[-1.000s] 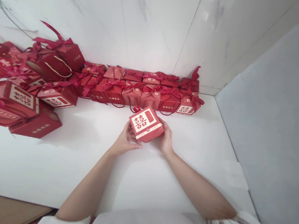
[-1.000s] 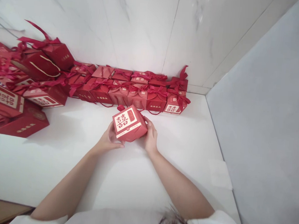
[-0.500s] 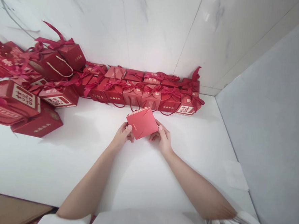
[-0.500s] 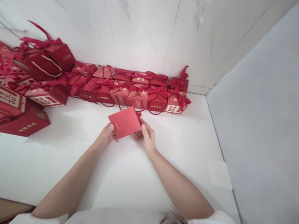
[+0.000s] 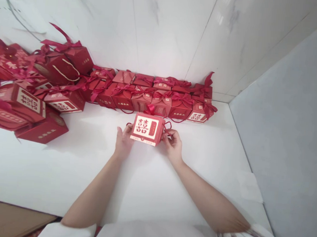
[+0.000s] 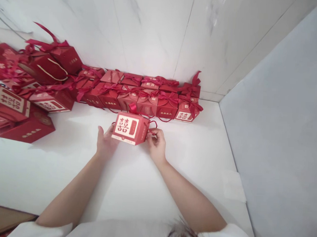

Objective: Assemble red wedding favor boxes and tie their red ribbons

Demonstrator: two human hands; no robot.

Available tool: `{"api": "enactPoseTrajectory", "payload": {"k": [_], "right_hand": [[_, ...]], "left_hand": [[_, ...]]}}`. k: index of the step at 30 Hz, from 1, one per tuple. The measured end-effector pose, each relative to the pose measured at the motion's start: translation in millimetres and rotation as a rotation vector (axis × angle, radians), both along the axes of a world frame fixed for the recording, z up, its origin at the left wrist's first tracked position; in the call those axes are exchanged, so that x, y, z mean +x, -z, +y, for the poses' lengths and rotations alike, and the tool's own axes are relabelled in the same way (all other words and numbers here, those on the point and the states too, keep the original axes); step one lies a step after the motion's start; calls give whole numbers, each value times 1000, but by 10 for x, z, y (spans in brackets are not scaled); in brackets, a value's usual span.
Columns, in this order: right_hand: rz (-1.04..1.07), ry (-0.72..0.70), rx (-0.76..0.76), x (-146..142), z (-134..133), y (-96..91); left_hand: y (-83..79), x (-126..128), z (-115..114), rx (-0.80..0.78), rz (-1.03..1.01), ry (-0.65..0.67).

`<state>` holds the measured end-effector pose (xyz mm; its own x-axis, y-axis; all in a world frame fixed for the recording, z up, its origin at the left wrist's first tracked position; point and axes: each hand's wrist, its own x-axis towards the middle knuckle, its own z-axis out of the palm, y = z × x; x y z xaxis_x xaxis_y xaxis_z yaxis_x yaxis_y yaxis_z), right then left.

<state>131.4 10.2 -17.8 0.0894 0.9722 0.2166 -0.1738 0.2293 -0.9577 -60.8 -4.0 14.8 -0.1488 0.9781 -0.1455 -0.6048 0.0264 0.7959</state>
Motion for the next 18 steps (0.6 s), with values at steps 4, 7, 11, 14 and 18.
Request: {"api": "enactPoseTrajectory", "payload": {"k": [4, 7, 11, 14, 18], "right_hand": [[1, 65, 66, 51, 23, -11], [101, 34, 87, 68, -3, -53], [290, 2, 43, 81, -17, -230], [489, -32, -44, 195, 22, -535], [523, -94, -80, 557, 80, -1053]], "left_hand": [[-123, -116, 4, 28, -93, -2], [-189, -225, 0, 34, -141, -25], [-254, -360, -2, 19, -251, -158], [-360, -455, -35, 62, -250, -187], [-548, -588, -147, 134, -173, -119]]}}
